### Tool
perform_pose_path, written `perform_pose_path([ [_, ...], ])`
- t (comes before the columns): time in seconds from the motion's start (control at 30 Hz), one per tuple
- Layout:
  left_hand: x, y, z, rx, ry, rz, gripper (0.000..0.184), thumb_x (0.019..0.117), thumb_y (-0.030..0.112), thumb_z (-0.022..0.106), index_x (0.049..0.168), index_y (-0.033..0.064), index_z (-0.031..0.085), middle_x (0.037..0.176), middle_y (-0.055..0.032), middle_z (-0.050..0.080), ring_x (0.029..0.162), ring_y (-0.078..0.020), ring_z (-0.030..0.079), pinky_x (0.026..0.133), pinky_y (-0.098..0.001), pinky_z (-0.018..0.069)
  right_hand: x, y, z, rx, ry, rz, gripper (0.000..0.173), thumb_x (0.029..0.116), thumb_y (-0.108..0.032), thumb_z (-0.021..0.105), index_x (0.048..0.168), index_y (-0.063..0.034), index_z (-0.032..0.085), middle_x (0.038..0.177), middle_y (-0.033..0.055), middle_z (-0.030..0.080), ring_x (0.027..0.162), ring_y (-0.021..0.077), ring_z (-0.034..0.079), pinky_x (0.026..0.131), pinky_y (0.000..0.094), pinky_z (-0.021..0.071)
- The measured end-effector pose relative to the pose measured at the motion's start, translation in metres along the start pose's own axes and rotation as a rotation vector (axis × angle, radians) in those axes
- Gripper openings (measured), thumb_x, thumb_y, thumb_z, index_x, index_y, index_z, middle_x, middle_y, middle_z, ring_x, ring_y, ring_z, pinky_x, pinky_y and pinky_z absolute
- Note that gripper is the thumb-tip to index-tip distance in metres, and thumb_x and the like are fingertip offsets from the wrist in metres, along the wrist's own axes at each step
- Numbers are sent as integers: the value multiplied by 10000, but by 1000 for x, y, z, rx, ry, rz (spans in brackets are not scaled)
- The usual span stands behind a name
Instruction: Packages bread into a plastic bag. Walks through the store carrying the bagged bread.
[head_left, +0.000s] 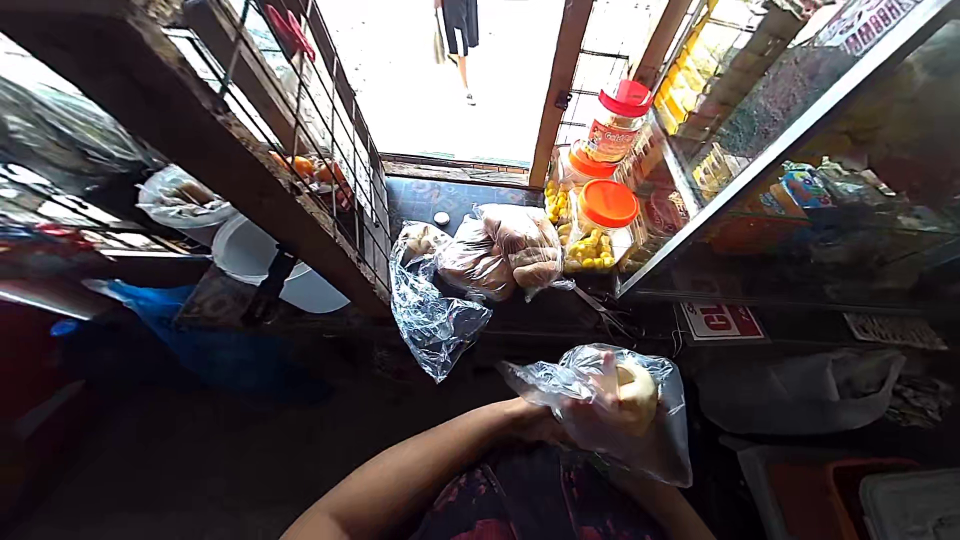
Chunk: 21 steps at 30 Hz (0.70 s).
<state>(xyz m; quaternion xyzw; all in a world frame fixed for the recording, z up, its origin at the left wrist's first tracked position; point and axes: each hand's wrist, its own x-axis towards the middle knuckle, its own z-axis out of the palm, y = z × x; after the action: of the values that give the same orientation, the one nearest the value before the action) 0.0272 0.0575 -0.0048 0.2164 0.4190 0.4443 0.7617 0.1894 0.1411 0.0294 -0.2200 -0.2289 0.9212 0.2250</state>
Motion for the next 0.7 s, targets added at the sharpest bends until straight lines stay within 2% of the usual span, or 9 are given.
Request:
perform_pose_path([
  [0.07, -6, 5, 6, -36, -99, 76, 255, 1000, 5, 463, 977, 197, 629, 866, 112, 672, 844, 6, 645, 798, -203, 542, 10, 14, -31, -32, -202, -55, 519, 909, -617, 639, 1192, -187, 705, 1152, 32, 742, 1111, 167, 694, 988, 382, 565],
  [0.13, -18, 10, 13, -93, -139, 124, 248, 987, 6, 514, 993, 214, 648, 891, 117, 674, 863, 14, 642, 815, -192, 540, 17, 19, -40, -28, -329, -44, 481, 925, -557, 655, 1225, -184, 699, 1175, 23, 732, 1108, 145, 688, 973, 346, 566],
  [0.2, -48, 30, 37, -196, 15, 131, 291, 1012, -29, 432, 982, 187, 625, 863, 104, 666, 843, 13, 638, 813, -192, 537, 17, 14, -34, -7, -457, 13, 496, 936, -501, 665, 1285, -149, 671, 1213, 49, 718, 1113, 166, 690, 971, 353, 565],
  [0.3, -59, 36, 38, -292, 110, 220, 286, 1055, 45, 319, 1097, 169, 573, 922, 91, 671, 903, 3, 647, 858, -209, 544, -2, -1, 3, -199, -338, -26, 490, 882, -580, 666, 1182, -201, 742, 1068, -8, 771, 962, 86, 731, 852, 254, 598],
  [0.37, -39, 16, 16, -322, 142, 328, 278, 1083, 132, 301, 1095, 140, 578, 885, 51, 683, 840, -39, 664, 786, -233, 566, 5, 4, -15, -145, -438, -22, 510, 903, -553, 671, 1257, -188, 711, 1128, 12, 764, 1002, 102, 735, 872, 253, 602],
  [0.43, -31, 8, 5, -278, 199, 411, 221, 1076, 151, 356, 968, 156, 549, 741, 66, 613, 685, -30, 606, 661, -210, 525, 26, 13, -37, -170, -584, -43, 454, 918, -469, 692, 1293, -213, 690, 1161, -13, 751, 1013, 81, 724, 865, 252, 598],
  [0.53, -42, 6, 14, -140, 228, 447, 142, 1066, 129, 440, 960, 138, 534, 735, 58, 594, 657, -33, 589, 643, -209, 515, 30, 19, -48, -468, -549, -9, 345, 873, -368, 758, 1195, -267, 690, 1079, -110, 733, 983, 14, 684, 864, 254, 576],
  [0.6, -49, 6, 20, -123, 239, 541, 144, 1065, 123, 450, 951, 154, 532, 674, 88, 520, 585, -11, 515, 580, -181, 462, 22, 19, -49, -554, -417, 92, 363, 827, -311, 815, 1148, -207, 683, 1024, -86, 747, 961, 31, 696, 878, 282, 582],
  [0.7, -72, 16, 21, -37, 177, 781, 122, 1079, 160, 473, 992, 180, 555, 660, 127, 456, 546, 37, 422, 512, -135, 368, 24, 20, -52, -547, -221, 151, 563, 789, -345, 862, 1241, -95, 639, 1077, 16, 751, 988, 114, 713, 894, 337, 594],
])
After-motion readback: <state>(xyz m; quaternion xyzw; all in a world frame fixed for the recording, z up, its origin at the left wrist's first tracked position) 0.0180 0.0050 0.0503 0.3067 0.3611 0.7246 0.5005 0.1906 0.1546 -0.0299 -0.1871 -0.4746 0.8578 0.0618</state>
